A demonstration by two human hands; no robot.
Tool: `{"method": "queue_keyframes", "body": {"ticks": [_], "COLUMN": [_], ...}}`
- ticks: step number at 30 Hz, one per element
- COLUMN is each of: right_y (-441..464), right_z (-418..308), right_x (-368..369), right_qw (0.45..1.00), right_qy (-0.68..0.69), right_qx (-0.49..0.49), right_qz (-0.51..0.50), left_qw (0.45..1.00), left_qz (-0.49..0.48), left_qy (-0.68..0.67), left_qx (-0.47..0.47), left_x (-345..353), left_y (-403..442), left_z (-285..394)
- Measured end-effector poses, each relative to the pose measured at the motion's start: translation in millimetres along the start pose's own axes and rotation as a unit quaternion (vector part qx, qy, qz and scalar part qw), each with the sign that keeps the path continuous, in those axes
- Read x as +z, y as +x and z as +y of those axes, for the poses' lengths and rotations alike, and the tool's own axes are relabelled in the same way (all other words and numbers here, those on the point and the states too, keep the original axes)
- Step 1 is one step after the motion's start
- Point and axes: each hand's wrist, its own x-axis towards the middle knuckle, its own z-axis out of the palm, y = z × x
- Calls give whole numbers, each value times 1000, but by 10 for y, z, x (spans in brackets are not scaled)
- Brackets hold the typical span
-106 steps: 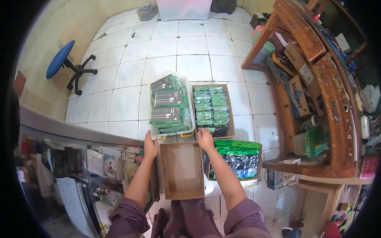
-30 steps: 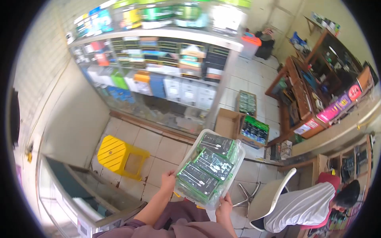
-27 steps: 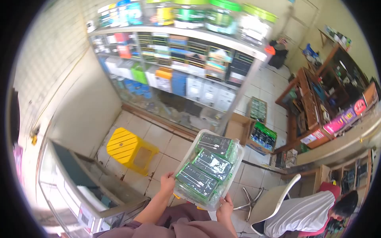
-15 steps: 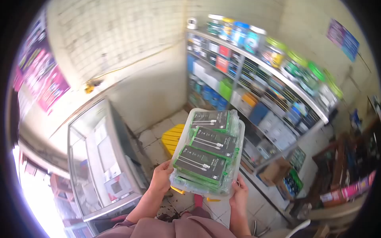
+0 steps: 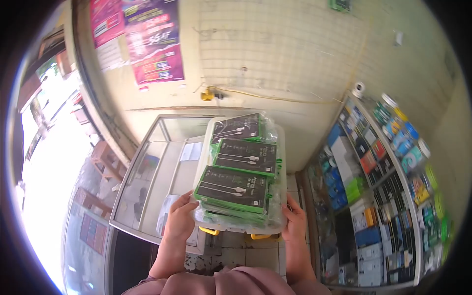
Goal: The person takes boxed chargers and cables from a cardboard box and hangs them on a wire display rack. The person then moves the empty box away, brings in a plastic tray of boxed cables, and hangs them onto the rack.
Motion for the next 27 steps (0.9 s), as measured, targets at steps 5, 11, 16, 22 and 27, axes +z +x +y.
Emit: {"method": "queue_keyframes", "body": {"ticks": [5, 11, 16, 22, 27], "right_y": [404, 532, 634, 608, 912], "right_z": [317, 474, 652, 1017, 1426], "right_x": [303, 750, 940, 1447, 1566], "right_qw": [994, 988, 990, 983, 902], "right_qy": [33, 24, -22, -149, -335], "right_qx": [75, 137, 118, -34, -131], "right_qz": [-72, -65, -78, -101, -236], "left_qw": [998, 993, 994, 775, 713], "left_qz": [53, 97, 104, 334, 222], "left_qy": [6, -4, -22, 427, 547], "left_qx": [34, 62, 41, 325, 379], "left_x": [-328, -737, -737, -355, -253], "left_y": [-48, -7, 1, 95, 417], "left_z": [254, 251, 458, 446, 477]}}
